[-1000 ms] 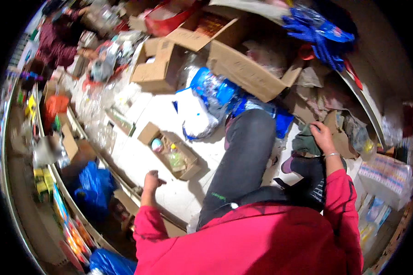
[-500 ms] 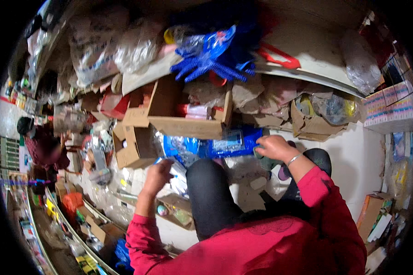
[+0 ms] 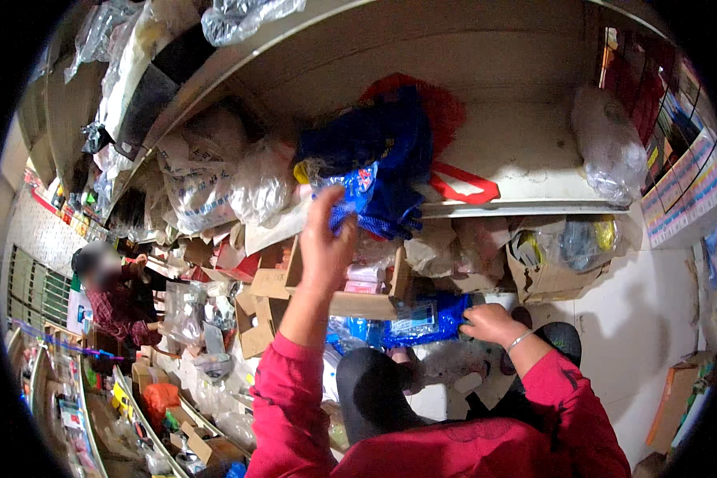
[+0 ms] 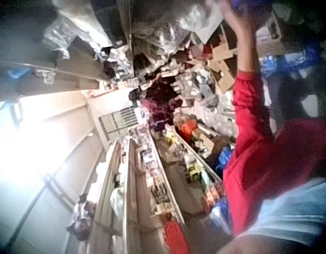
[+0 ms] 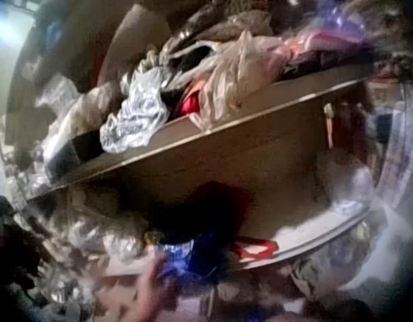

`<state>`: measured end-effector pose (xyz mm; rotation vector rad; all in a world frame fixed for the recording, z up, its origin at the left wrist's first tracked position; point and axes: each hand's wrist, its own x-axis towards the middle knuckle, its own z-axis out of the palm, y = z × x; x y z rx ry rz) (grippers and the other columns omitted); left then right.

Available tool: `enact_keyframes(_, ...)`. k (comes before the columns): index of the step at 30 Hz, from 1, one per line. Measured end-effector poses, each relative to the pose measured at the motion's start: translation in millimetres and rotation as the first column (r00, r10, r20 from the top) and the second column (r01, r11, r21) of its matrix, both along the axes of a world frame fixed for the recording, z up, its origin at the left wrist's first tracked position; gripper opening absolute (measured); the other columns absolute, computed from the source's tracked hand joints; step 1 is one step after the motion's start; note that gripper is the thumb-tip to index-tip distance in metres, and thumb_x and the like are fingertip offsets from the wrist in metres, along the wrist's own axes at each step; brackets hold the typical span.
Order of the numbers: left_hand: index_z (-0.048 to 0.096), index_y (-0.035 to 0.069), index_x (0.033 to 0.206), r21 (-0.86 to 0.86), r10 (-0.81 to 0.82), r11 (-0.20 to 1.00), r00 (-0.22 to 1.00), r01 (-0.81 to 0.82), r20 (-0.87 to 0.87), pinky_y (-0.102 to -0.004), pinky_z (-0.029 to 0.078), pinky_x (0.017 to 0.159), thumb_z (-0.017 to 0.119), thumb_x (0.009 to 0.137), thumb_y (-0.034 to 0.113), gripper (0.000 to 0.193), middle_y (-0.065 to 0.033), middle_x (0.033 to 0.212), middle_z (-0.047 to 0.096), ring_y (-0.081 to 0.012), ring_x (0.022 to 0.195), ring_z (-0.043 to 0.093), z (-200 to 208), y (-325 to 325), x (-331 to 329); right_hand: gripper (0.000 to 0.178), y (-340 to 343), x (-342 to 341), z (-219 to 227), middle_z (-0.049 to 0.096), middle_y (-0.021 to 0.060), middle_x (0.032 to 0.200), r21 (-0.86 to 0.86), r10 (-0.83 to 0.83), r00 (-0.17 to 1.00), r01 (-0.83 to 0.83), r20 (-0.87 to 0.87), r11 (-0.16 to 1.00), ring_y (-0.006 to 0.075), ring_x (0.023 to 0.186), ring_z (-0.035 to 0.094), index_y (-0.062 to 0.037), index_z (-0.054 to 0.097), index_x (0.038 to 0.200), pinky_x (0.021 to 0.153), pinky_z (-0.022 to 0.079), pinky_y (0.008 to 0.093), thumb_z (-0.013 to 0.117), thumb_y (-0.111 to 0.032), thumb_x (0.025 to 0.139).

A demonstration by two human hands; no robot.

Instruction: The person walks through a cluttered store aisle and begins organizing items on a shelf. They pick up various objects, including a cardboard box, plastic bags, and gloves, and place them into a more orderly arrangement. The person also wipes the shelf surface with a cloth.

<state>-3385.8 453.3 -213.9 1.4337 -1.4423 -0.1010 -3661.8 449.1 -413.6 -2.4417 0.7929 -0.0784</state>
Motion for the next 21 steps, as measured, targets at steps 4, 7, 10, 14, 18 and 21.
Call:
enact_keyframes(4,0.053,0.004,0.103,-0.086,0.235,0.972,0.940,-0.220,0.248,-0.0352,0.043,0.081,0.062,0.069,0.006,0.035,-0.0166,0.099,0.056,-0.0316,0.094,0.054,33.3,-45.5,21.5,0.028,0.5,-1.3,6.2,0.060,0.0167,0.072,0.007,0.007,0.999,-0.007,0.036,1.000,0.0348,0.070,0.058,-0.0036,0.058,0.076,0.063,0.046,0.0449,0.056,-0.032,0.073)
enact_keyframes(7,0.055,0.005,0.099,-0.160,0.228,0.973,0.821,-0.168,0.523,-0.0389,0.043,0.077,0.062,0.071,0.015,0.031,-0.0158,0.096,0.056,-0.0328,0.091,0.052,28.9,-64.4,8.6,0.026,0.3,4.9,9.7,0.060,0.0172,0.072,0.008,0.032,0.999,-0.032,0.035,0.999,0.0355,0.071,0.058,-0.0034,0.058,0.077,0.063,0.046,0.0454,0.058,-0.029,0.072)
enact_keyframes(10,0.059,0.008,0.094,0.400,-0.179,0.894,0.659,-0.201,0.731,-0.0395,0.043,0.079,0.060,0.074,0.027,0.028,-0.0158,0.096,0.056,-0.0337,0.092,0.051,-13.6,-66.3,-17.2,0.026,1.5,10.1,5.6,0.060,0.0182,0.073,0.027,0.023,0.999,-0.024,0.033,0.999,0.0368,0.071,0.058,-0.0029,0.059,0.074,0.063,0.046,0.0460,0.060,-0.029,0.072)
enact_keyframes(14,0.059,0.008,0.090,0.074,0.140,0.977,0.865,-0.199,0.482,-0.0381,0.045,0.073,0.059,0.076,0.028,0.025,-0.0150,0.090,0.059,-0.0319,0.086,0.055,-13.6,-70.4,-19.7,0.029,-0.7,9.4,6.9,0.060,0.0185,0.073,0.035,0.039,0.999,-0.040,0.030,0.999,0.0370,0.070,0.058,-0.0032,0.059,0.077,0.063,0.046,0.0457,0.059,-0.032,0.073)
enact_keyframes(18,0.056,0.009,0.102,-0.016,0.303,0.940,0.809,-0.342,0.503,-0.0390,0.041,0.082,0.059,0.069,0.015,0.033,-0.0151,0.101,0.056,-0.0331,0.096,0.051,20.8,-101.9,21.9,0.030,0.8,8.6,12.7,0.060,0.0172,0.072,0.032,0.055,0.998,-0.054,-0.033,0.998,0.0352,0.069,0.058,-0.0051,0.059,0.080,0.062,0.046,0.0444,0.057,-0.034,0.075)
enact_keyframes(21,0.036,0.014,0.126,0.125,0.172,0.896,0.593,-0.425,0.787,-0.0391,0.035,0.095,0.068,0.057,0.018,0.076,-0.0158,0.124,0.042,-0.0335,0.118,0.035,27.0,-135.0,40.4,0.030,0.2,7.2,1.3,0.060,0.0165,0.077,0.037,0.083,0.996,-0.083,0.014,0.996,0.0350,0.072,0.058,-0.0058,0.059,0.082,0.063,0.046,0.0445,0.054,-0.035,0.076)
